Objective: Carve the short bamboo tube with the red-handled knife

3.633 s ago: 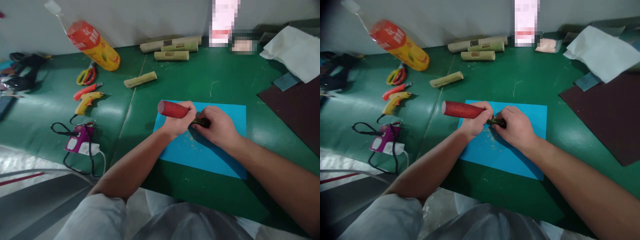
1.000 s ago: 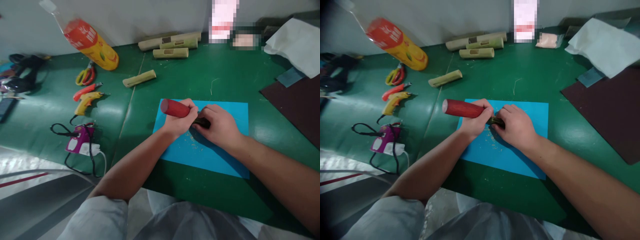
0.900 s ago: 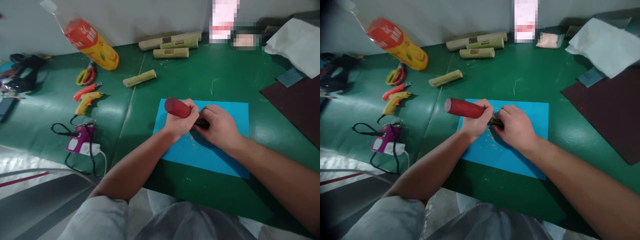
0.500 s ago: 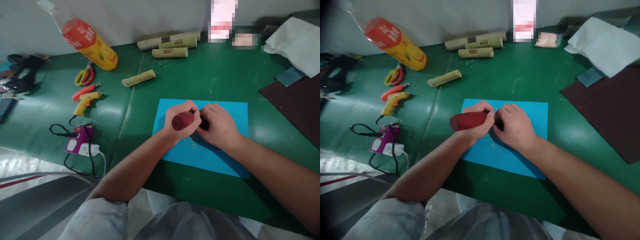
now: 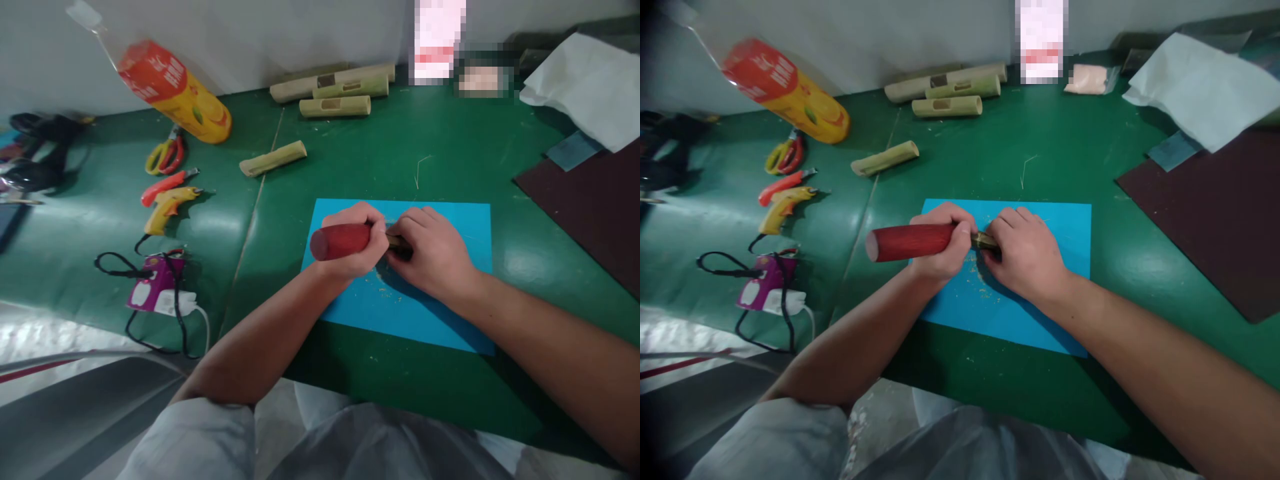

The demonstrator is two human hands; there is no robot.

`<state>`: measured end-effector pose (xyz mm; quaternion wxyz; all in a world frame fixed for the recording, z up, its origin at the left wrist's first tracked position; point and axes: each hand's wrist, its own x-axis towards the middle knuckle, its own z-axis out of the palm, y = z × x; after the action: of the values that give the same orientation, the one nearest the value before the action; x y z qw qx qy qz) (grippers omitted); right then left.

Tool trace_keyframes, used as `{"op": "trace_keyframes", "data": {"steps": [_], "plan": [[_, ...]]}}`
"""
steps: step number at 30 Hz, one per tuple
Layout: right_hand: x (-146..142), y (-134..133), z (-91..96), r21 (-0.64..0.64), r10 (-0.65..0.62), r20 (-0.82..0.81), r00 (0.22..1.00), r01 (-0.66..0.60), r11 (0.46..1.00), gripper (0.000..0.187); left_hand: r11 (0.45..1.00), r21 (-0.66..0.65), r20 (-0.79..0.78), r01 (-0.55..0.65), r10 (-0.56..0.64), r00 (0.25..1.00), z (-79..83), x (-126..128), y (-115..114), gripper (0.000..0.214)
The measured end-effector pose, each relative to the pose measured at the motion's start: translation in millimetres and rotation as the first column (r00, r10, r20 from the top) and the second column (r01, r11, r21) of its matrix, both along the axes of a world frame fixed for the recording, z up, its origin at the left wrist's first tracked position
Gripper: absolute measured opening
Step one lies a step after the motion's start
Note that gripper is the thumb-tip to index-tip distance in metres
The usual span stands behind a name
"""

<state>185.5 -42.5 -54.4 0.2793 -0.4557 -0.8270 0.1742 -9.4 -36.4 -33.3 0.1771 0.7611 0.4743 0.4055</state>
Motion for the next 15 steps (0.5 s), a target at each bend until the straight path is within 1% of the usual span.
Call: {"op": "trace_keyframes", "data": {"steps": [3, 5, 8, 10, 12, 15], "plan": [[0, 0, 1.2, -0.010, 0.005, 0.010, 1.000, -0.005, 1.000, 0.008, 1.000, 0.010, 0.037, -0.006, 0.006, 0.999, -2.5, 0, 0, 0.019], [1, -2, 2.9, -0.003, -0.005, 0.027, 1.000, 0.005, 1.000, 0.012, 1.000, 0.019, 0.075, 0.014, -0.016, 0.997, -2.9, 1, 0, 0.019], [4, -4, 5.2, 0.035, -0.070, 0.060, 0.996, 0.068, 0.997, 0.018, 0.998, 0.055, 0.129, 0.041, -0.047, 0.991, -0.9, 3, 1, 0.017], [7, -5, 5.2, 0.053, -0.092, 0.077, 0.993, 0.088, 0.995, 0.020, 0.996, 0.076, 0.137, 0.042, -0.052, 0.989, 1.6, 3, 0, 0.016], [9, -5, 4.1, 0.048, -0.063, 0.064, 0.996, 0.060, 0.997, 0.018, 0.995, 0.093, 0.135, 0.033, -0.045, 0.990, 3.8, 2, -1, 0.017], [11, -1, 2.1, 0.005, 0.018, -0.039, 0.999, -0.018, 1.000, 0.013, 0.983, 0.182, 0.153, -0.010, -0.018, 0.988, 5.0, 1, -5, 0.023]]}}
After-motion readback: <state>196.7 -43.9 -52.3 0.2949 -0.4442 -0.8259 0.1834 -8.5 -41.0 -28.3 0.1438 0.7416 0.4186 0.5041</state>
